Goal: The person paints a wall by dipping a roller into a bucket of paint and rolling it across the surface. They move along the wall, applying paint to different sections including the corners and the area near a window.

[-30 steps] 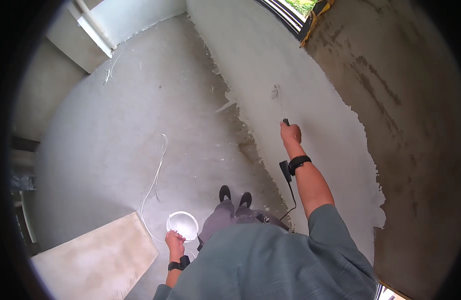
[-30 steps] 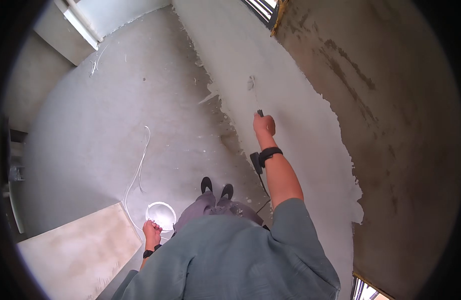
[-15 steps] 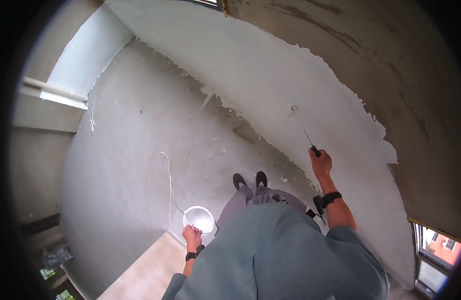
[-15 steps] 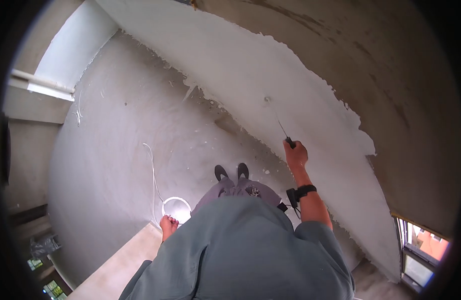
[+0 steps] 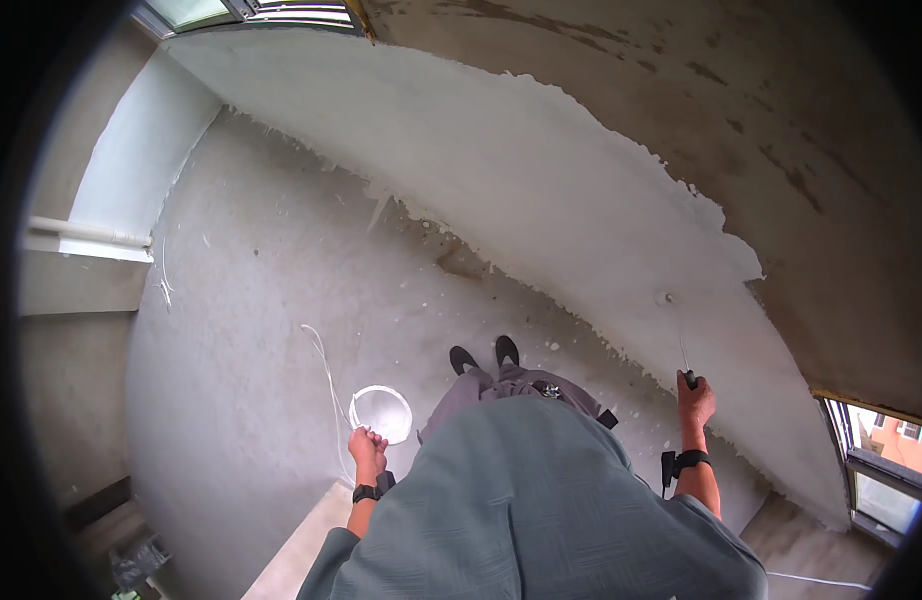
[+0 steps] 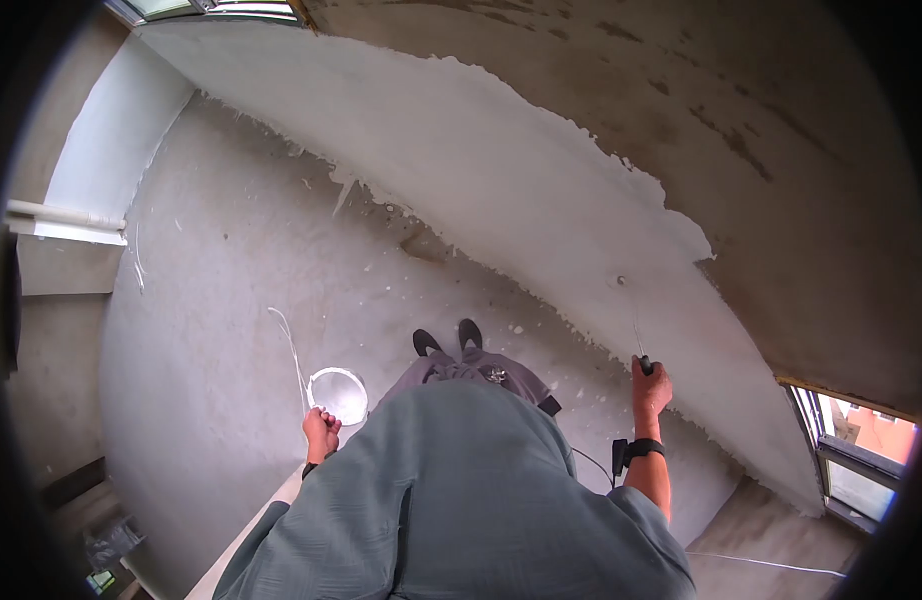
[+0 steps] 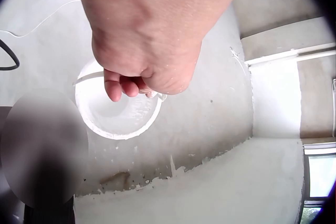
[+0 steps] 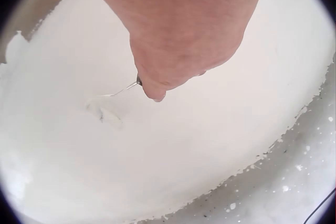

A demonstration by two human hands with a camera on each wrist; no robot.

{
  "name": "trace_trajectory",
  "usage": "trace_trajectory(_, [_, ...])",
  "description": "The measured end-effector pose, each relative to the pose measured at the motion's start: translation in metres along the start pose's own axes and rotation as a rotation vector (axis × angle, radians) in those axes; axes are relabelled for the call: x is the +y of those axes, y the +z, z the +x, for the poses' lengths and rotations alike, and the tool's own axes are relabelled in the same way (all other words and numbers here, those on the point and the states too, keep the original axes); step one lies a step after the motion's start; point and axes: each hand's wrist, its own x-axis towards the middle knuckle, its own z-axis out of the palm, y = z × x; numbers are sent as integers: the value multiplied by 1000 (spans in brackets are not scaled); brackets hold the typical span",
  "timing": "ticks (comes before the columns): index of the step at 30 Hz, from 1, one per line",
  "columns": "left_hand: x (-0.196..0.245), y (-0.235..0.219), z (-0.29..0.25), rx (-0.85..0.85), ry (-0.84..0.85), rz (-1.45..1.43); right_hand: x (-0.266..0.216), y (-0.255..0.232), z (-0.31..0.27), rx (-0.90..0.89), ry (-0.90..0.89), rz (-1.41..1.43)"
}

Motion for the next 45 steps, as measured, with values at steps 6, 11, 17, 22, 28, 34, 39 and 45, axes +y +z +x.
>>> trace_trajectory(6, [-21,-18,-12,41,-20,-74,-130,18,15,-49,-210,192])
trace_trajectory(11, [-50,-44,-31,118,-54,-195,-284,32,20,-114,-415,238])
trace_trajectory(17, [-99,-78,-47,210,-67,-335,-462,27,6,-239,-522,302])
trace_trajectory(22, [-136,-102,-55,246,-78,-412,-574,17,-1,-279,-611,380])
trace_trajectory(28, [-147,-106,-48,305,-120,-443,-589,14,-3,-281,-625,450])
trace_trajectory(34, [-126,-95,-26,287,-128,-454,-467,46,23,-143,-614,389])
trace_trajectory(39, [-100,-93,12,210,-86,-369,-330,46,34,-66,-516,311])
trace_trajectory(45, [-39,-72,36,143,-34,-271,-230,23,10,34,-373,268])
